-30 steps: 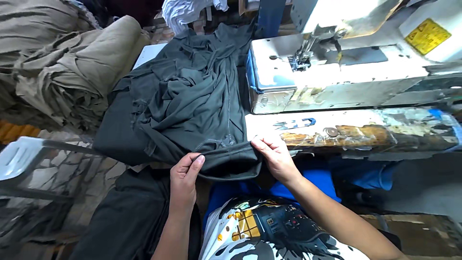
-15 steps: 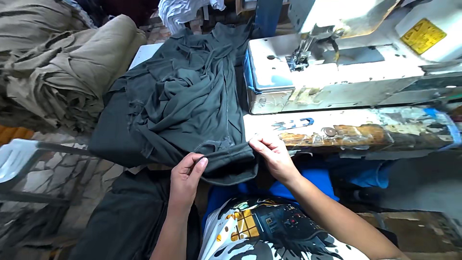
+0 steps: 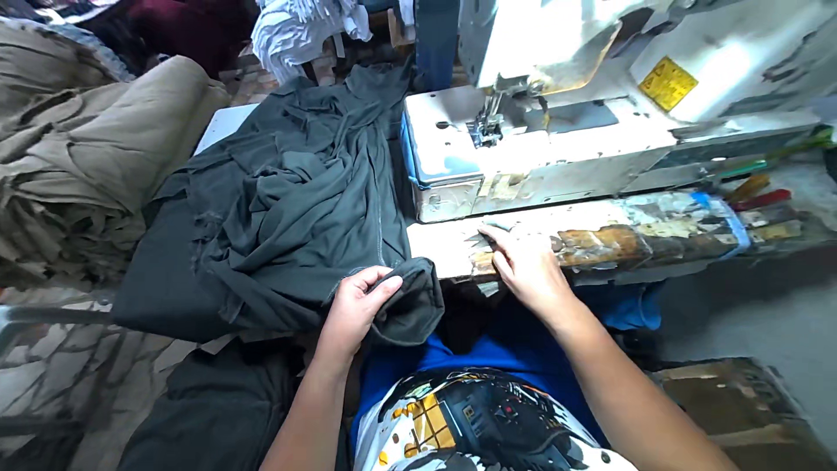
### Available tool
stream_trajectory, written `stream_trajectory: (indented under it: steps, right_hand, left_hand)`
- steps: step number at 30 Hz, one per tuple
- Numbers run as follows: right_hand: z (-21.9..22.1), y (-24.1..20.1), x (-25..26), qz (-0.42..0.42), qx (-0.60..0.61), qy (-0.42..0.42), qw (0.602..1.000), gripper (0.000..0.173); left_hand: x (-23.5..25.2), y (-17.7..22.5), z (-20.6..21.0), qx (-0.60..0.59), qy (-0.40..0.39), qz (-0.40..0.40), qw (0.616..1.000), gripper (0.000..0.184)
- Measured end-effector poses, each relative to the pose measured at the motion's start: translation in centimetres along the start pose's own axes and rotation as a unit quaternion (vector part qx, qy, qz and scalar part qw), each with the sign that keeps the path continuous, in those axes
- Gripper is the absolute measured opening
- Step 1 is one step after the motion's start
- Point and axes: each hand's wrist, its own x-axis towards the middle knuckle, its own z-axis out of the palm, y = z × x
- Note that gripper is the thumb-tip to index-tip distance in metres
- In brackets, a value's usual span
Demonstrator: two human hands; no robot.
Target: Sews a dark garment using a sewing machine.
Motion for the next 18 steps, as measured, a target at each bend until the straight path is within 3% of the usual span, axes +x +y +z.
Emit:
stream_trajectory:
  steps: [5, 8, 11, 14, 16, 18]
  right_hand:
    - [-1.1, 1.4, 1.3, -0.065, 0.080, -0.079, 0.992, 0.036]
    - [-1.0, 1.8, 0.9, -0.104, 0.138, 0.046, 0.984, 0.024]
    - [-1.9, -1.0, 0.4, -0.069, 0.338, 0.171, 0.923, 0.018]
    - [-2.8, -5.1, -0.2, -0.024, 0.501, 0.065, 0.863, 0.022]
    - [-2.0, -7.0, -0.3, -0.022, 0.551, -0.037, 0.834, 0.032]
    - [-0.6, -8.3, -0.4, -0.008, 0.571, -0.107, 0.814, 0.032]
  left_hand:
    - [0.6, 1.0, 0.5, -0.054, 0.014, -0.011, 0.998, 0.017]
    - [1.1, 1.7, 0.7, -0.071, 0.016, 0.000, 0.997, 0.019]
    - [1.7, 2.3, 1.0, -0.084, 0.018, 0.011, 0.996, 0.020]
    - [2.2, 2.7, 1.2, -0.093, 0.018, 0.018, 0.995, 0.020]
    - [2.4, 2.9, 1.3, -0.094, 0.021, 0.016, 0.995, 0.021]
    - [2.5, 2.8, 1.2, -0.106, 0.021, 0.011, 0.994, 0.022]
